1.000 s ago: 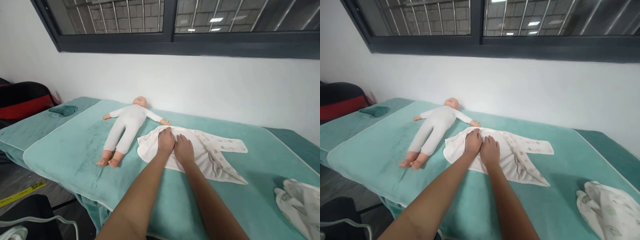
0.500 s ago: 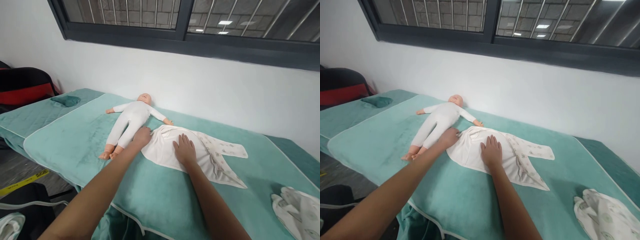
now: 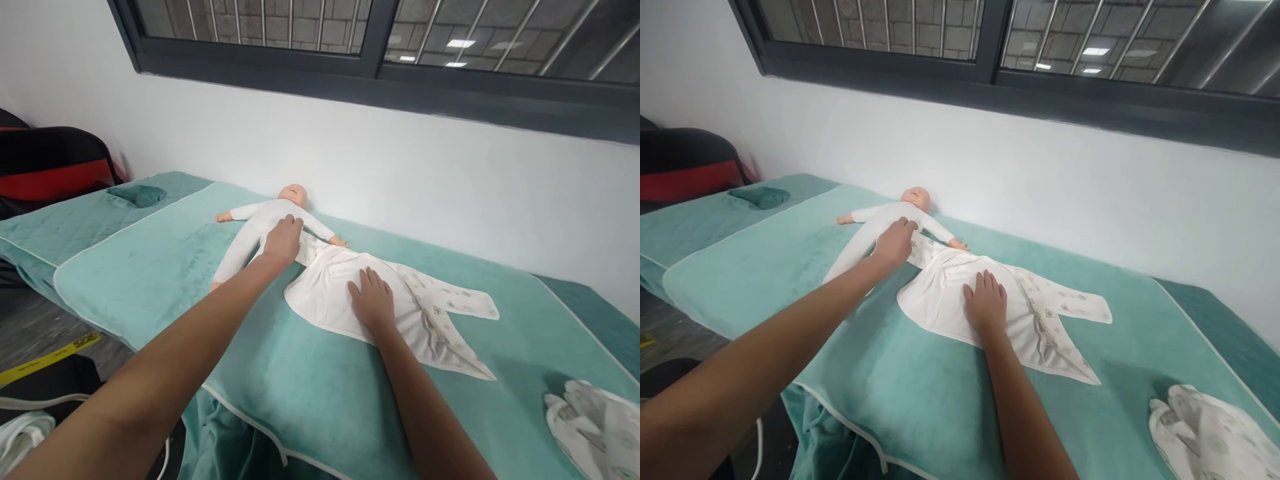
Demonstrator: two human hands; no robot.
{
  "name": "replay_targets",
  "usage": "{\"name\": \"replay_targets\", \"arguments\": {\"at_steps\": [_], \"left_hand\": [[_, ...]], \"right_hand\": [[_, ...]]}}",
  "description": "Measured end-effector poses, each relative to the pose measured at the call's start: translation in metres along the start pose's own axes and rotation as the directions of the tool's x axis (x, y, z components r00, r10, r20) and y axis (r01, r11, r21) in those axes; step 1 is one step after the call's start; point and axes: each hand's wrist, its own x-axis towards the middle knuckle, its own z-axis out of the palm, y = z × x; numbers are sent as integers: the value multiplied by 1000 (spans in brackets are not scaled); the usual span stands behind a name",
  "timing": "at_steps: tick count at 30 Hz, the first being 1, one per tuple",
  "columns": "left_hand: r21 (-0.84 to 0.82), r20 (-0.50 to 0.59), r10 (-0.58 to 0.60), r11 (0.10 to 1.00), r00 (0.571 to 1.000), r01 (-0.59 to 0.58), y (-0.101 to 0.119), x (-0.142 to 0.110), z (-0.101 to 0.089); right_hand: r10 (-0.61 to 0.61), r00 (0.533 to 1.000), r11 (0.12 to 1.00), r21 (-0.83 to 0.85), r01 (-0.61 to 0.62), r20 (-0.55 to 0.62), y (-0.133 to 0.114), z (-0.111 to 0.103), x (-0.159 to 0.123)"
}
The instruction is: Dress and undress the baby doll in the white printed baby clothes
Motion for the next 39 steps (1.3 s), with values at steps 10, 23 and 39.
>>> {"name": "replay_targets", "arguments": {"at_steps": [10, 23, 39], "left_hand": [[-124, 45, 269, 957, 962, -262, 34, -35, 67], [-97, -67, 41, 994, 997, -47, 20, -43, 92], [-166, -160, -119, 982, 980, 93, 16, -47, 87]], "right_hand": [[13, 998, 1000, -14, -13, 54, 0, -1, 1], [-35, 999, 999, -19, 35, 7, 3, 3, 2], [-518, 854, 854, 87, 514, 40, 0, -7, -14]]}}
